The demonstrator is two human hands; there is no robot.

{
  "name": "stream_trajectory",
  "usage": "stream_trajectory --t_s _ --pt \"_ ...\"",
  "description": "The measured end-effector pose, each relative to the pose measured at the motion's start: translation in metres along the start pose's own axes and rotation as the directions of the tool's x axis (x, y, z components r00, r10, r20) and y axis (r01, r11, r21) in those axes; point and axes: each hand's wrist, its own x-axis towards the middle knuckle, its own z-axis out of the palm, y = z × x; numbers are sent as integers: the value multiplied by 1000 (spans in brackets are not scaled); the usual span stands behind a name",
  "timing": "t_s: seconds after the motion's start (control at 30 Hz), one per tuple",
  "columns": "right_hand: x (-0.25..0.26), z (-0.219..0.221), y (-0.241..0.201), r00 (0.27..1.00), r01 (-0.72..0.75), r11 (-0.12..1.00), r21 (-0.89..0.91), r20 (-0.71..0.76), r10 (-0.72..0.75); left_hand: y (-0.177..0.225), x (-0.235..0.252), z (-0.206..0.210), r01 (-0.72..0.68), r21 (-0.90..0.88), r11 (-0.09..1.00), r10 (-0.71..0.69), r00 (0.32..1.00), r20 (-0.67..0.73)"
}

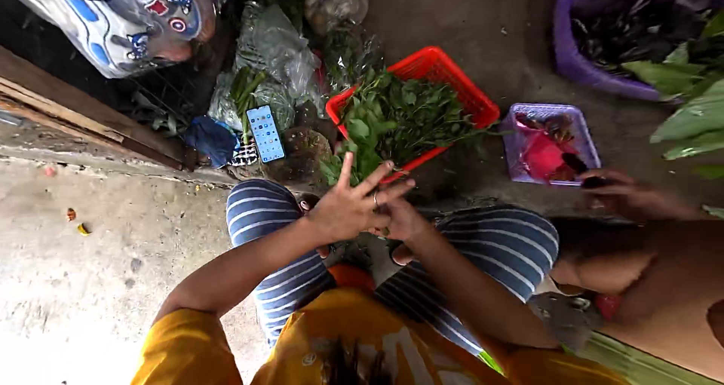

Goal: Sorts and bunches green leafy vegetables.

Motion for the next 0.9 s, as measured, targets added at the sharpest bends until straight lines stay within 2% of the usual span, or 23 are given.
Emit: stream_trajectory --t_s 0.1,0.17,0.23,0.3,0.37,0.43,0.47,0.5,0.53,0.57,0.6,0.63,0.67,0.7,0.8,0.9 --pt "-19 18 -13 994 -26 999 -46 -105 22 13 8 -9 -101 93 990 93 992 82" --pt "-26 24 -30 987 -75 995 -65 -148 65 19 17 -15 -132 136 982 110 981 157" --pt "-35 28 -51 971 -135 979 -153 -218 99 22 29 -16 -146 183 972 115 979 170" --pt "-33 14 -67 952 -94 955 -280 -307 4 19 43 -16 -145 167 975 125 984 125" --pt "-29 -14 -83 927 43 943 -331 -338 -162 7 58 -11 -111 23 994 111 994 -1" --pt "-24 -42 -105 896 134 953 -273 -377 -234 -20 71 5 -26 -155 988 2 988 -154" --pt "-25 -53 -116 895 178 955 -237 -364 -257 -41 77 12 63 -216 974 -96 984 -147" --pt "-27 -61 -125 892 215 957 -197 -360 -274 -67 82 19 203 -253 946 -228 971 -71" --pt "-29 -63 -130 873 251 952 -174 -384 -300 -96 88 25 387 -274 880 -384 921 68" --pt "-32 -61 -133 845 286 944 -167 -421 -331 -126 96 30 578 -276 768 -532 816 226" --pt "-35 -56 -133 818 312 933 -179 -449 -360 -155 103 38 728 -250 638 -644 683 346" --pt "-36 -50 -133 793 342 916 -209 -459 -400 -179 110 46 822 -207 531 -717 566 407" --pt "-35 -46 -133 775 367 897 -248 -453 -442 -200 116 57 867 -194 458 -764 496 413" --pt "-33 -44 -133 763 386 879 -280 -438 -475 -213 120 70 885 -224 408 -790 465 400" --pt "-25 -42 -137 742 416 850 -323 -420 -523 -227 130 98 854 -407 325 -800 478 364" --pt "-23 -44 -144 684 466 811 -354 -437 -584 -224 137 85 780 -538 318 -822 510 253"
